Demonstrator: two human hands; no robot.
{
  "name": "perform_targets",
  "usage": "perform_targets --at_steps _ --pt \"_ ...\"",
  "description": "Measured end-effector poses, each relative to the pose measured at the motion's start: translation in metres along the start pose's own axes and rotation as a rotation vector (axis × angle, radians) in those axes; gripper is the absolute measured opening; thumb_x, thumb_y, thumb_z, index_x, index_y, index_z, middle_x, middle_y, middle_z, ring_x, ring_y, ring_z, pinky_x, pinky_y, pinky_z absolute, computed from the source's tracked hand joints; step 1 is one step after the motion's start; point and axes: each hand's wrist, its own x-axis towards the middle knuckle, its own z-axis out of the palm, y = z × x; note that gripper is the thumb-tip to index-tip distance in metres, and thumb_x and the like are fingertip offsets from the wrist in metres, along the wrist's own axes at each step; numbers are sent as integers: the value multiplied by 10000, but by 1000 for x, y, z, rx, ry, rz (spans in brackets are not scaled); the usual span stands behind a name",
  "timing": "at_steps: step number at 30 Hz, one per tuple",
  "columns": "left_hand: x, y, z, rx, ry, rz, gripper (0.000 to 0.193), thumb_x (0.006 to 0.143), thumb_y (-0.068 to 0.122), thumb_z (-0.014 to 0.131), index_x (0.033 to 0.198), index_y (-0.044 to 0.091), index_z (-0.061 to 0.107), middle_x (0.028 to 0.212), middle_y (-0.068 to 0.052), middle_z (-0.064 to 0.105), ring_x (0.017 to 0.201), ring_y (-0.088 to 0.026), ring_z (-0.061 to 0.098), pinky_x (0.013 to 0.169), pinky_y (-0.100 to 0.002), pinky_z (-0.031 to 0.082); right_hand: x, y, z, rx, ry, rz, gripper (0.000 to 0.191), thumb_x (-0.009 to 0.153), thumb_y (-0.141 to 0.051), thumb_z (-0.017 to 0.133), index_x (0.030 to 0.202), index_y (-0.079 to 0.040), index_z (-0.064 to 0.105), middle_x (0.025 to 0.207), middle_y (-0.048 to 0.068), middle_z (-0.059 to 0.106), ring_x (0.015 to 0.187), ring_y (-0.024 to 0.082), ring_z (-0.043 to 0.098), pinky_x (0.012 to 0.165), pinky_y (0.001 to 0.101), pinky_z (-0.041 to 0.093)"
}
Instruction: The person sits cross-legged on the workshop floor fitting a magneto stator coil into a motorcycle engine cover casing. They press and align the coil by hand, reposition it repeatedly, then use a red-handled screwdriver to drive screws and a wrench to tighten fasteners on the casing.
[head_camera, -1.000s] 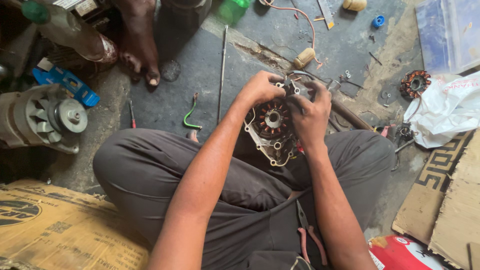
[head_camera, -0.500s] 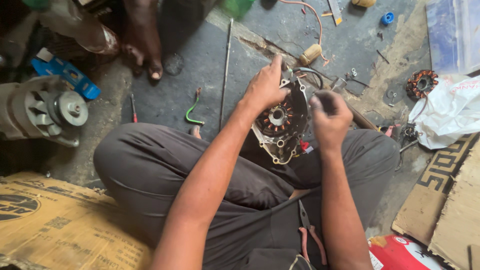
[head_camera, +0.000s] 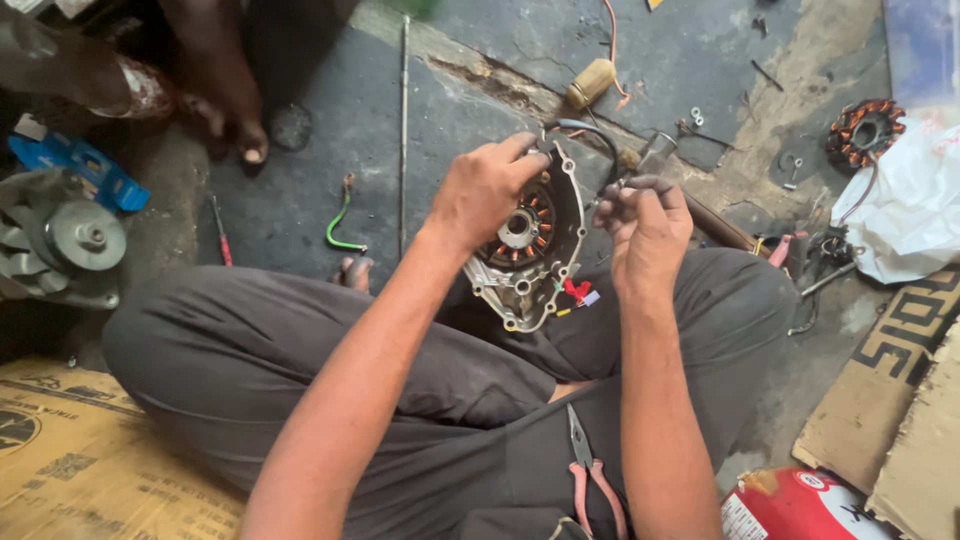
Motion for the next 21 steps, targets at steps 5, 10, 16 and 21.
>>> perform_targets --at_steps 5,10,16,21 --pt "-2 -2 -4 8 -33 -4 300 828 10 670 1104 101 747 1242 -114 687 964 -347 706 825 -438 574 -5 -4 5 -162 -18 19 115 947 14 580 1045 11 641 868 122 696 670 171 659 590 317 545" --pt "0 -1 -4 37 -27 -4 326 808 2 675 1104 117 747 1179 -95 690 967 -337 701 810 -439 573 -20 -3 21 -426 -106 -148 204 980 66 610 1179 56 650 963 89 707 758 105 652 670 254 524" --pt "3 -1 -4 79 -64 19 371 774 2 670 1114 127 751 1133 -81 674 920 -323 687 757 -443 566 -31 -12 39 -714 -108 -265 210 1016 60 596 1195 56 705 1033 65 717 855 63 630 754 223 512" --pt "3 1 -2 81 -59 16 359 790 9 651 1107 140 759 1139 -65 673 901 -310 677 732 -439 565 -43 -17 53 -1177 -171 -599 301 941 98 605 1221 30 691 1013 136 686 795 129 604 732 250 490"
